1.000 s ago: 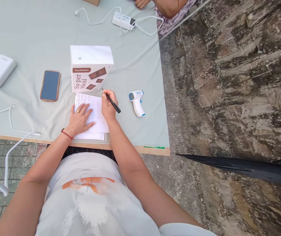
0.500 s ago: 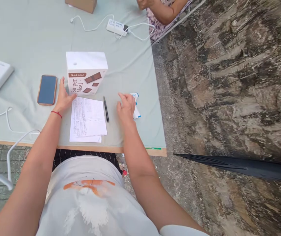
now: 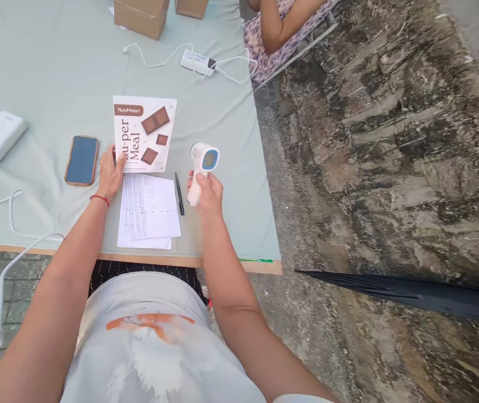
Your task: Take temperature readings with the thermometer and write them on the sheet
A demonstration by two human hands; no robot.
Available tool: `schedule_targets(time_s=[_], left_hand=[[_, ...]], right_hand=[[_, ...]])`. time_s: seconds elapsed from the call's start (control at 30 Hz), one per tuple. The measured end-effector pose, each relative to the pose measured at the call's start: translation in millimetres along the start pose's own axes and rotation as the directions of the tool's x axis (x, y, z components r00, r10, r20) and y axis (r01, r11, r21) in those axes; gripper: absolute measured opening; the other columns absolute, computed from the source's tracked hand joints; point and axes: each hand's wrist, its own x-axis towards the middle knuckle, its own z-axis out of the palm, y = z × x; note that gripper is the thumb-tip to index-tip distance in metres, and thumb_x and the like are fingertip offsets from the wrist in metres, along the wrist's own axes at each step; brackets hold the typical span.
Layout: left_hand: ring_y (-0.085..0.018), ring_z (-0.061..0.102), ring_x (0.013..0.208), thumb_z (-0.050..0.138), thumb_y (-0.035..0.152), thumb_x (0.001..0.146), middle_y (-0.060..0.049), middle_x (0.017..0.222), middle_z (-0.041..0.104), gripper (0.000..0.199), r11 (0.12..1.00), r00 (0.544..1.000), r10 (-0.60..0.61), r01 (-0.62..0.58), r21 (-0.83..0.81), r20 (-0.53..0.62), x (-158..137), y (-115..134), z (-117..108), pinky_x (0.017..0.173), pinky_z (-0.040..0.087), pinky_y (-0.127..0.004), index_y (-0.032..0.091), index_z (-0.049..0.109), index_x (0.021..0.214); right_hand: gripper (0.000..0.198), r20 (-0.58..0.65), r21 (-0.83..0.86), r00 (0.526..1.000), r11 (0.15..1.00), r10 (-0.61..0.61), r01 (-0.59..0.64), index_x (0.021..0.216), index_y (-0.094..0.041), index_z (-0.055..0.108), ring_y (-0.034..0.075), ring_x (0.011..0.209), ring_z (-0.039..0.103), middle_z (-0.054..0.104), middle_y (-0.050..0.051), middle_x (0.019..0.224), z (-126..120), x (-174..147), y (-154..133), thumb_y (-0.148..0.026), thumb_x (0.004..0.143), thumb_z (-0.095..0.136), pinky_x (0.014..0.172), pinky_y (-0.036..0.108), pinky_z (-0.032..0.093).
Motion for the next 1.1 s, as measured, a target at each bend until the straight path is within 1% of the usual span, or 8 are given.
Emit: schedule_targets(time_s=[0.07,0.13,0.27,0.43,0.73,0.93,1.03,1.1], left_hand=[[-0.031,0.062,0.121,0.012,0.086,0.100,-0.015,0.123,0.067,0.087,0.999,0.999,-0.046,0.045,-0.015,-0.017,1,2,-2,0.108,0.050,-0.052,0.023,0.056,0.139],[-0.032,0.062,0.120,0.009,0.090,0.096,-0.015,0.121,0.067,0.092,0.998,0.998,-0.066,0.066,-0.002,-0.019,1,4,-1,0.108,0.049,-0.053,0.023,0.058,0.136],[-0.033,0.061,0.119,0.006,0.093,0.093,-0.016,0.122,0.067,0.096,0.998,0.997,-0.070,0.070,0.000,-0.030,1,3,4,0.108,0.049,-0.055,0.023,0.059,0.133],[-0.035,0.060,0.120,0.009,0.095,0.092,-0.018,0.123,0.067,0.099,0.997,0.996,-0.079,0.077,-0.031,-0.047,0,3,8,0.109,0.048,-0.058,0.021,0.058,0.136],[-0.035,0.061,0.119,0.017,0.093,0.095,-0.017,0.124,0.068,0.089,0.993,0.996,-0.050,0.042,-0.115,-0.070,0,7,7,0.110,0.047,-0.056,0.023,0.060,0.128],[-0.034,0.064,0.120,0.023,0.091,0.097,-0.016,0.128,0.068,0.086,0.986,0.997,-0.035,0.024,-0.164,-0.064,-1,7,5,0.108,0.048,-0.053,0.021,0.059,0.130],[-0.034,0.065,0.120,0.030,0.092,0.096,-0.016,0.126,0.069,0.086,0.986,0.998,-0.030,0.019,-0.165,-0.061,0,1,7,0.108,0.049,-0.054,0.020,0.059,0.133],[-0.036,0.063,0.126,0.038,0.092,0.094,-0.016,0.130,0.068,0.086,0.985,0.999,-0.016,0.007,-0.172,-0.051,0,-4,10,0.112,0.048,-0.056,0.021,0.055,0.140]], right_hand=[[0.050,0.124,0.132,0.992,0.990,0.026,-0.043,0.091,-0.023,0.066,0.017,0.063,0.056,0.061,0.000,0.073,35,-12,-8,-0.072,0.086,0.070,0.057,0.032,0.048],[0.053,0.215,0.185,0.974,0.977,0.068,-0.109,0.092,-0.022,0.068,0.016,0.062,0.057,0.062,0.000,0.073,61,-19,-10,-0.074,0.082,0.072,0.056,0.031,0.048],[0.058,0.237,0.153,0.958,0.967,0.162,-0.202,0.089,-0.022,0.068,0.014,0.061,0.053,0.057,-0.004,0.068,84,-23,-2,-0.078,0.075,0.074,0.056,0.028,0.045],[0.062,0.220,0.097,0.964,0.980,0.149,-0.174,0.087,-0.022,0.064,0.015,0.072,0.056,0.059,-0.004,0.075,88,-23,5,-0.081,0.072,0.075,0.069,0.029,0.048],[0.059,0.243,0.065,0.952,0.976,0.186,-0.208,0.086,-0.023,0.064,0.017,0.076,0.055,0.057,-0.003,0.077,86,-24,-2,-0.080,0.074,0.075,0.072,0.031,0.046],[0.060,0.238,0.072,0.949,0.971,0.207,-0.229,0.084,-0.023,0.062,0.016,0.073,0.053,0.055,-0.003,0.075,90,-25,-2,-0.081,0.073,0.074,0.070,0.031,0.046],[0.060,0.247,0.108,0.946,0.964,0.212,-0.244,0.087,-0.023,0.063,0.017,0.076,0.057,0.060,-0.002,0.077,91,-27,-3,-0.080,0.071,0.078,0.072,0.032,0.050],[0.062,0.241,0.140,0.949,0.960,0.205,-0.243,0.092,-0.023,0.066,0.019,0.083,0.062,0.066,0.000,0.084,90,-29,-6,-0.078,0.067,0.082,0.077,0.033,0.053]])
